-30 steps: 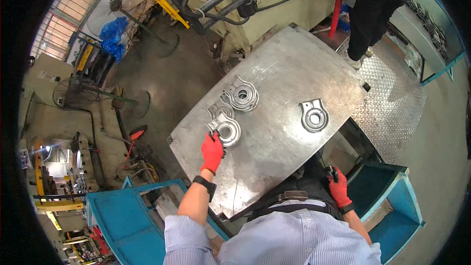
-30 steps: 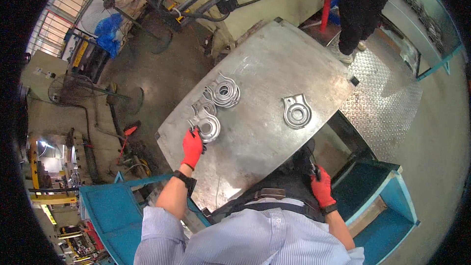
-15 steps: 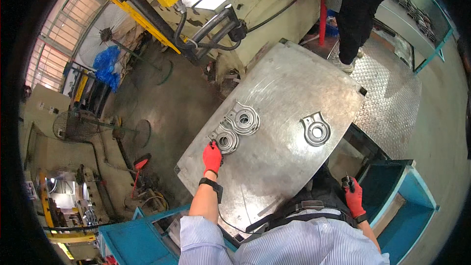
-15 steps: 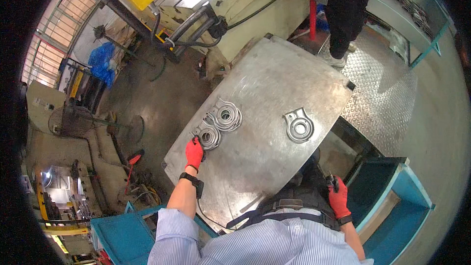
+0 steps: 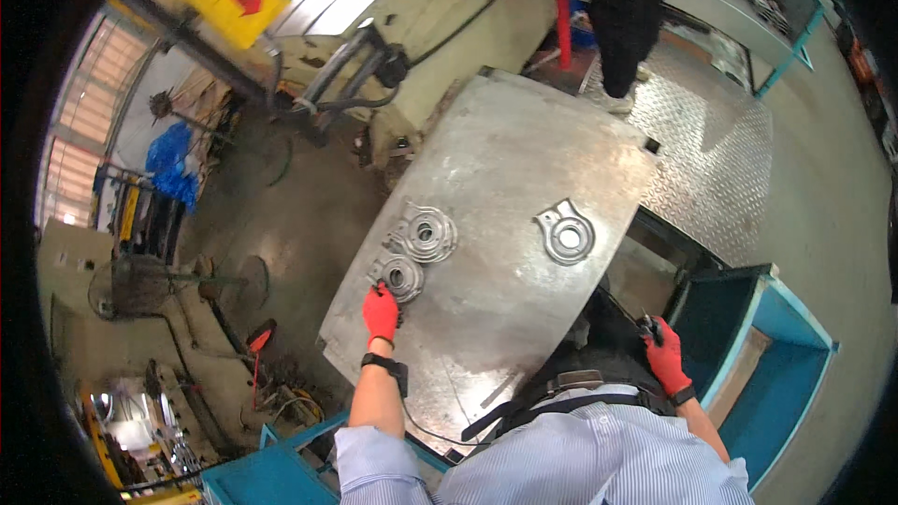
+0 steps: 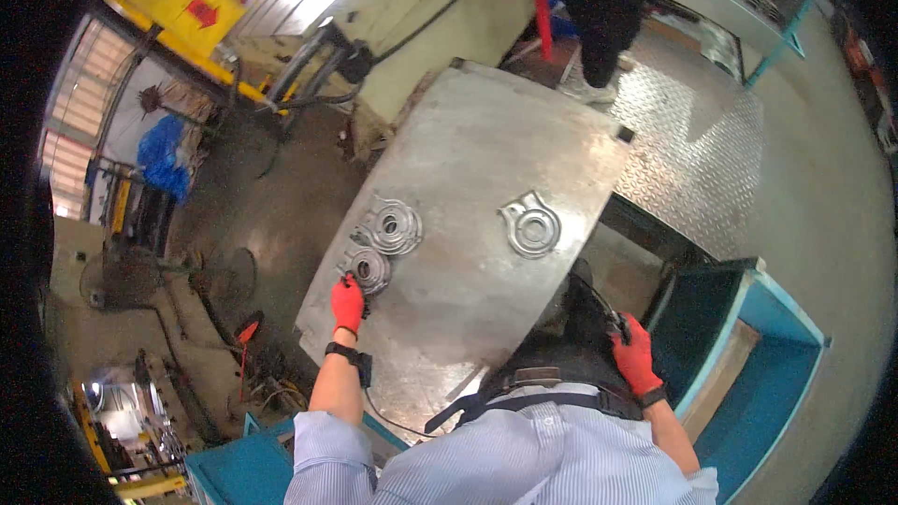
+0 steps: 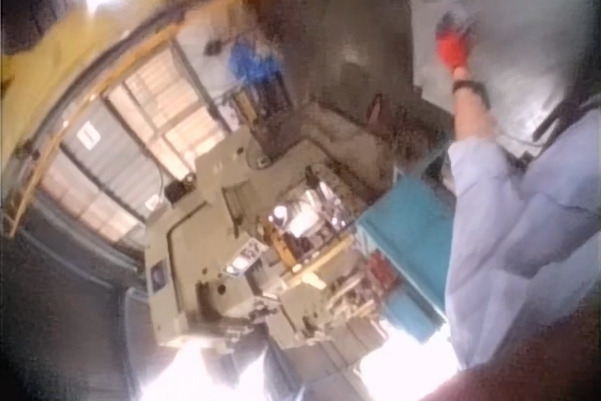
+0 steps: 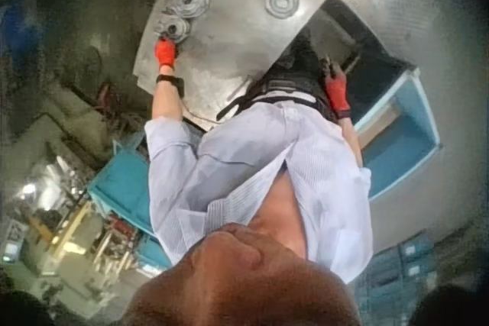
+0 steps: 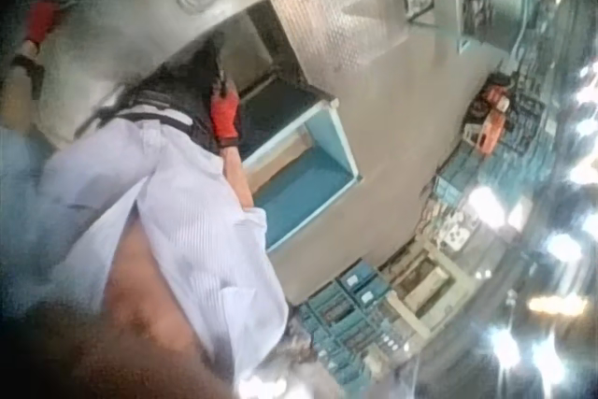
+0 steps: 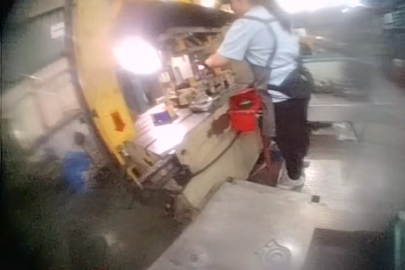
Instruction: Manually assembling metal bearing housings by inserting center components.
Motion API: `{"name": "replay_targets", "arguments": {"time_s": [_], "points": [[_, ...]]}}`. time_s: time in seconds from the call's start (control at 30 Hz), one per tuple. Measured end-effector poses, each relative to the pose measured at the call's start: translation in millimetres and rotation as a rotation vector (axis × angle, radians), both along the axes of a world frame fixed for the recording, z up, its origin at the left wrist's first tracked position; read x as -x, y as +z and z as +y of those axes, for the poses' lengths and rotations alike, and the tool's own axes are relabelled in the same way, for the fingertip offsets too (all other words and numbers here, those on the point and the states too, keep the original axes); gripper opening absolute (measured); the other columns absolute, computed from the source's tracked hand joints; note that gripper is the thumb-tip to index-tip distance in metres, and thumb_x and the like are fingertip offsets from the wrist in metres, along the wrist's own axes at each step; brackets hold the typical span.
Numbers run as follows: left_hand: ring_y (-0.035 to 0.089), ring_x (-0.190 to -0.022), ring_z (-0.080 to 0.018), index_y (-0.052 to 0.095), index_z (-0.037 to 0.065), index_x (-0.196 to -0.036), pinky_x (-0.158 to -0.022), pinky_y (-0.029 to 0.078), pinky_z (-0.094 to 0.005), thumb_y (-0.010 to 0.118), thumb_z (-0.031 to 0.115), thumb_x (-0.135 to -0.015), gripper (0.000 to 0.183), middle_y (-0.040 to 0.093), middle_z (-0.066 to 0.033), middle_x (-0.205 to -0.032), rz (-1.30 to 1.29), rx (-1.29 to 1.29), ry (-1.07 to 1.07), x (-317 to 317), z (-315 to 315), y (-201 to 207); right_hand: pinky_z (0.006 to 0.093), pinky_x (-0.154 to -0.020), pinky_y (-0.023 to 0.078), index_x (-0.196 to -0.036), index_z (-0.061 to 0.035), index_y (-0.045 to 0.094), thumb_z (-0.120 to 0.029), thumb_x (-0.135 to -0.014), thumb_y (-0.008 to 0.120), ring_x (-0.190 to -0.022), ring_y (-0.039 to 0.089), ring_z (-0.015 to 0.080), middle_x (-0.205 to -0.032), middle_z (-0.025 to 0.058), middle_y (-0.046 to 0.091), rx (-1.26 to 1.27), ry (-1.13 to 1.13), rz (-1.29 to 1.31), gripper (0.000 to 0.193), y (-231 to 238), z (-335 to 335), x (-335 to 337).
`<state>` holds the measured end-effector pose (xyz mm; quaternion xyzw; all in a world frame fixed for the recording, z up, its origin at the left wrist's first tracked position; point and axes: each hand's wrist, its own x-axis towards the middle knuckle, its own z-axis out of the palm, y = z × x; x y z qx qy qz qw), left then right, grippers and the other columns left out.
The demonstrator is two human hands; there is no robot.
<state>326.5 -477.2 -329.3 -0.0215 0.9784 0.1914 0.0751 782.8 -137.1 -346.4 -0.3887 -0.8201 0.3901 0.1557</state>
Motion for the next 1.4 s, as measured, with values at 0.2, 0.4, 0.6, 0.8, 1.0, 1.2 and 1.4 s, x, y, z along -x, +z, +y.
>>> {"name": "replay_targets", "arguments": {"time_s": [0.2, 0.4, 0.6, 0.8, 1.0, 1.2, 1.4], "points": [[0.062, -0.079, -0.0367, 0.061, 0.000, -0.104, -0.068, 0.048, -0.0428, 0.053, 0.038, -0.090, 0.042, 0.065, -0.0207, -0.087, 0.349, -0.123, 0.041, -38, 12, 38, 0.0355, -0.079, 0.048, -0.109, -0.0013, 0.057, -0.003, -0.080, 0.059, -0.089, 0.063, 0.0297, -0.093, 0.0184, 0.064, 0.078, 0.014, 0.031, 0.030, 9, 14, 11], [0.054, -0.055, -0.0059, 0.060, 0.001, -0.104, -0.046, 0.044, -0.0263, 0.063, 0.022, -0.087, 0.027, 0.059, -0.0022, -0.067, -0.286, -0.652, -0.176, -125, 128, 70, 0.0407, -0.087, 0.046, -0.114, -0.0047, 0.057, -0.011, -0.078, 0.064, -0.102, 0.058, 0.0368, -0.107, 0.0200, 0.061, 0.198, 0.108, 0.004, 0.037, 12, 33, 35], [0.060, -0.092, -0.0365, 0.053, -0.002, -0.111, -0.079, 0.048, -0.0414, 0.073, 0.042, -0.073, 0.062, 0.063, -0.0220, -0.099, -0.211, -0.259, -0.400, -146, 262, 20, 0.0392, -0.084, 0.047, -0.114, -0.0033, 0.056, -0.008, -0.078, 0.060, -0.098, 0.059, 0.0367, -0.102, 0.0202, 0.062, 0.181, 0.186, 0.014, 0.037, 9, 48, 52], [0.058, -0.102, -0.0390, 0.051, -0.005, -0.112, -0.086, 0.046, -0.0438, 0.075, 0.045, -0.068, 0.070, 0.061, -0.0257, -0.106, -0.252, -0.101, -0.258, -141, 301, -6, 0.0411, -0.085, 0.046, -0.115, -0.0059, 0.055, -0.011, -0.079, 0.061, -0.100, 0.057, 0.0368, -0.105, 0.0193, 0.061, 0.199, 0.257, -0.010, 0.038, 1, 62, 53], [0.065, -0.067, -0.0293, 0.061, -0.003, -0.089, -0.058, 0.054, -0.0399, 0.071, 0.026, -0.078, 0.032, 0.066, -0.0148, -0.081, -0.728, -0.744, -0.115, -167, 283, 5, 0.0407, -0.086, 0.046, -0.115, -0.0059, 0.055, -0.014, -0.079, 0.062, -0.103, 0.056, 0.0360, -0.109, 0.0177, 0.060, 0.214, 0.299, -0.057, 0.038, -7, 70, 59], [0.061, -0.057, -0.0201, 0.057, 0.000, -0.077, -0.047, 0.055, -0.0364, 0.071, 0.013, -0.079, 0.019, 0.061, -0.0098, -0.074, -0.859, -1.001, 0.241, -197, 264, 6, 0.0402, -0.087, 0.046, -0.115, -0.0051, 0.055, -0.014, -0.078, 0.063, -0.103, 0.056, 0.0355, -0.109, 0.0172, 0.060, 0.131, 0.392, -0.036, 0.039, -22, 60, 67], [0.055, -0.058, -0.0121, 0.063, 0.002, -0.083, -0.052, 0.048, -0.0304, 0.071, 0.014, -0.080, 0.015, 0.062, -0.0042, -0.075, -0.789, -0.920, 0.134, -198, 257, -12, 0.0410, -0.086, 0.046, -0.114, -0.0049, 0.055, -0.014, -0.079, 0.062, -0.102, 0.056, 0.0359, -0.105, 0.0175, 0.060, 0.123, 0.453, -0.032, 0.037, -27, 60, 78]]}}
